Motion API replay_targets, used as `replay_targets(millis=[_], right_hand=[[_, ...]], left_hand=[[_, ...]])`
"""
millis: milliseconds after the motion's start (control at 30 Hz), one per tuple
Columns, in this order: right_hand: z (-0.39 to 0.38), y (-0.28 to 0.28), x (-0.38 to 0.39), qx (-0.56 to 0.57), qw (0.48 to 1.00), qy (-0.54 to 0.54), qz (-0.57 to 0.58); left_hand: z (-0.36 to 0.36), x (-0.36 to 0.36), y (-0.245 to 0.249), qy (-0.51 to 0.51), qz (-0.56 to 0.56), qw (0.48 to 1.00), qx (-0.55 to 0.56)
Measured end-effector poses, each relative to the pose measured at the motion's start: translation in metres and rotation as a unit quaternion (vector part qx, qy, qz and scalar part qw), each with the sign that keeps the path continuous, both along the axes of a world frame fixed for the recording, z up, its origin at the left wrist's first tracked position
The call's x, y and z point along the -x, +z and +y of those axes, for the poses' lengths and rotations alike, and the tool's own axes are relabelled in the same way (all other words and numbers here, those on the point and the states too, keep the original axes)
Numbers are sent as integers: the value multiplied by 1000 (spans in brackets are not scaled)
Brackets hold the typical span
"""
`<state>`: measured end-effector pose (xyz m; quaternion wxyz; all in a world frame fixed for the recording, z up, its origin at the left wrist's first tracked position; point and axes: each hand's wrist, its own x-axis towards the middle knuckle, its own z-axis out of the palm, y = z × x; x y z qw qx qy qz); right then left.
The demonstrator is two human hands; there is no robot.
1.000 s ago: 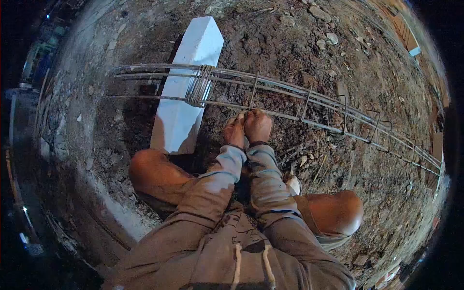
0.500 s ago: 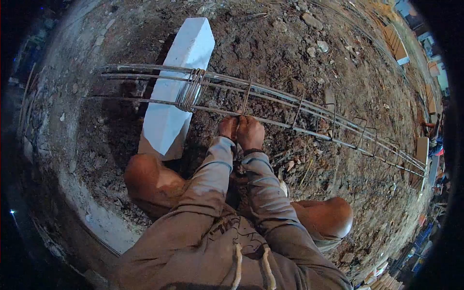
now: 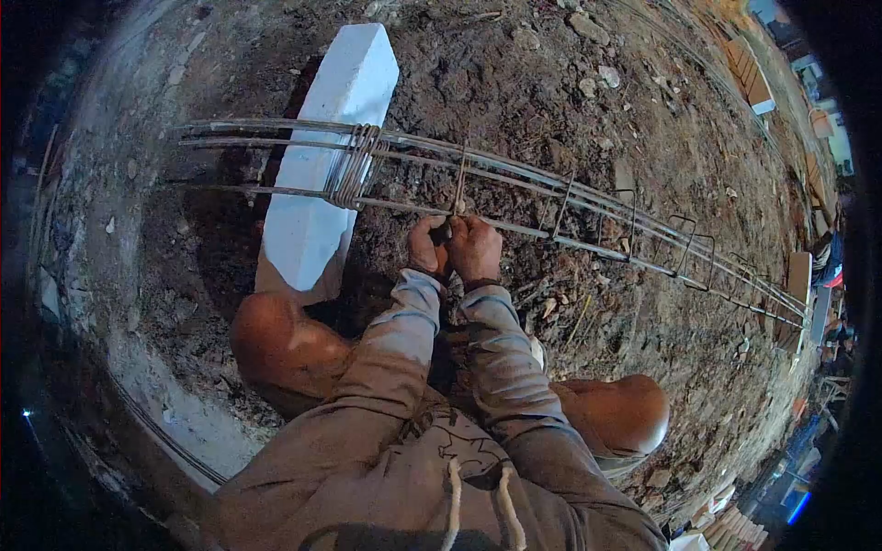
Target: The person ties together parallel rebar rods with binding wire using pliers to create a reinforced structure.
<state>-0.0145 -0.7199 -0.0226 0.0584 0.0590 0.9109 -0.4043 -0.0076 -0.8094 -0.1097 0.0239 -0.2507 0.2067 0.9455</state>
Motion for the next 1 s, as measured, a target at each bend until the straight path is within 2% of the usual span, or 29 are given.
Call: replay_targets(millis=[33, 67, 133, 167, 233, 267, 333, 467, 533, 567, 600, 633, 667, 733, 767, 833, 900, 933, 967, 1000], right_hand=[[-1, 1, 0, 0, 1000, 2, 1], [-3, 3, 0, -3, 1000, -14, -3], [-7, 3, -1, -4, 1000, -29, -9], [-8, 2, -2, -14, 999, -32, 5], [-9, 3, -3, -26, 999, -35, 20], [-10, 6, -3, -5, 999, -46, -6], [-10, 5, -1, 13, 998, -56, -30], [-9, -4, -1, 24, 997, -70, -8], [-9, -2, -1, 43, 996, -77, -14], [-8, 1, -1, 36, 997, -65, -17], [-7, 4, -1, 29, 998, -53, -19], [-6, -2, 1, 30, 998, -51, -19], [-3, -13, 3, 25, 999, -41, -7], [-4, -15, -1, 1, 999, -31, 11], [-3, -17, -5, 2, 999, -34, 10], [0, -10, -16, 146, 987, -34, -65], [7, -1, -33, 177, 977, -42, -106], [7, 0, -42, 86, 994, -21, -64], [5, 1, -47, -5, 1000, 2, -21], [-2, 7, -50, -42, 998, 13, -34]], left_hand=[[6, 1, 21, 87, -52, 993, 61], [8, 3, 27, 89, -51, 993, 61], [8, 3, 33, 28, -36, 999, 11], [4, 1, 24, 29, -38, 999, 12], [-2, 0, 20, -49, -12, 999, -5], [-1, 0, 18, -48, -10, 999, -6], [4, 1, 61, -15, -10, 999, 28], [-2, 10, 21, -13, 29, 999, 29], [-7, 14, 25, -139, -8, 987, -82], [-2, 13, 28, -138, -9, 987, -82], [5, 11, 39, -71, 7, 994, 77], [8, 10, 44, -2, 22, 972, 235], [3, 9, 38, -1, 21, 972, 236], [-16, 3, 34, -185, -49, 956, 221], [-22, -1, 33, -189, -49, 956, 221], [-28, -5, 78, -269, -57, 894, 353], [-24, -16, -48, -267, -25, 905, 331], [-33, 2, -109, -261, 5, 914, 312], [-27, 3, -87, -260, 6, 915, 308], [-17, 3, -39, -218, 41, 938, 267]])
